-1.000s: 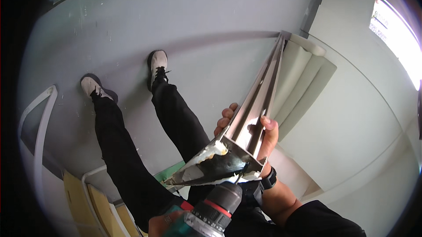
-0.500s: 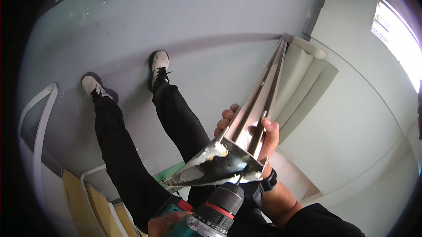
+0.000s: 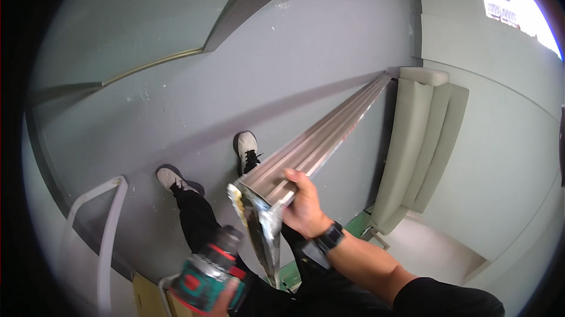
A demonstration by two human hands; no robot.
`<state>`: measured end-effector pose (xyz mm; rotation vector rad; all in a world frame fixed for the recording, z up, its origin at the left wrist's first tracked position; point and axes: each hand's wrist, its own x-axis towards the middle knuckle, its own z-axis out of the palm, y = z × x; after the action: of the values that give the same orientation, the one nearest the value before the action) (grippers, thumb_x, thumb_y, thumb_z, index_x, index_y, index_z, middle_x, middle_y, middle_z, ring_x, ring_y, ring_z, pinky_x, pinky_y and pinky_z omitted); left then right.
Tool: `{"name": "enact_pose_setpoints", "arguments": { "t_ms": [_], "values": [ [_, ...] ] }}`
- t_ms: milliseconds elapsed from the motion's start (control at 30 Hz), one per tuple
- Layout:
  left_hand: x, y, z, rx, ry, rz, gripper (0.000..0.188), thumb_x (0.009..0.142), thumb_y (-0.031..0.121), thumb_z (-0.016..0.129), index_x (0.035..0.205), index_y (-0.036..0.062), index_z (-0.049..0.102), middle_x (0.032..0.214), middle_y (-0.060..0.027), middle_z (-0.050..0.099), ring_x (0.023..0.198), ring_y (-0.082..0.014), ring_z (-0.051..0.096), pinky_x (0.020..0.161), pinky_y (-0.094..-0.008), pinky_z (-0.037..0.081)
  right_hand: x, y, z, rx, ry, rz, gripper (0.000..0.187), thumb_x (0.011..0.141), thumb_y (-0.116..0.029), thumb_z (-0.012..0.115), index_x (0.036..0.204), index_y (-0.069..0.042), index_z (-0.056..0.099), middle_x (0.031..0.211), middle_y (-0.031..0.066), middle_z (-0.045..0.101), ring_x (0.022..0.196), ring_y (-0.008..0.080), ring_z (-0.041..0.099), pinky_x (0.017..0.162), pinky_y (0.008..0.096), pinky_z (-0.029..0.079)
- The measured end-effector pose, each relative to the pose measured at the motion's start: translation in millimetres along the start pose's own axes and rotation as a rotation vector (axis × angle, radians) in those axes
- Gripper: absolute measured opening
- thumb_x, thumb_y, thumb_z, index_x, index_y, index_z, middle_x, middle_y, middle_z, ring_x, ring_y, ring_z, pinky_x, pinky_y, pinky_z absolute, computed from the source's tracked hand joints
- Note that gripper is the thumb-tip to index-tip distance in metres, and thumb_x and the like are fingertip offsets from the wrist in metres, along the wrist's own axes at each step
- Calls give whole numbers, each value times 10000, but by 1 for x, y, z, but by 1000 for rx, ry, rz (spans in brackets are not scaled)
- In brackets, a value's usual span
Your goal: The person uses a power drill to drive screws into a metal track, then positions two metal frame pieces at a right angle and secures them using a drill and screws.
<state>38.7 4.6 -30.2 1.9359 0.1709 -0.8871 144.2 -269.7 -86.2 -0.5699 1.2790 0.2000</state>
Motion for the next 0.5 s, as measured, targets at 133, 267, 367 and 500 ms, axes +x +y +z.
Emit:
{"name": "enact_pose_setpoints", "arguments": {
  "t_ms": [133,267,367,500],
  "values": [
    [42,31,-27,-526,422,-471,341,845,4,646,1174,-20,562,896,-60,598,679,-117,508,621,-277,433,68,28,6,41,-104,82,251,911,-250,613,1050,-47,565,897,59,649,754,172,637,604,301,514],
    [27,-40,-56,-483,566,-551,421,861,43,682,1248,-26,530,893,-51,595,679,-113,508,604,-262,432,151,70,13,38,-191,149,212,926,-201,597,1042,-29,551,906,94,662,794,203,679,633,330,579],
    [39,-24,-69,116,578,-413,596,835,249,765,1308,-8,509,1234,-151,598,1065,-223,577,997,-329,419,222,103,22,22,-173,167,195,921,-208,593,1018,-41,567,895,91,667,745,202,677,580,317,580],
    [51,-31,-71,324,624,-527,646,758,288,837,1235,-40,550,1083,-139,665,942,-228,615,872,-353,492,314,127,24,-53,-218,138,186,914,-215,602,1005,-53,582,901,80,663,755,198,671,594,313,584]
  ]
}}
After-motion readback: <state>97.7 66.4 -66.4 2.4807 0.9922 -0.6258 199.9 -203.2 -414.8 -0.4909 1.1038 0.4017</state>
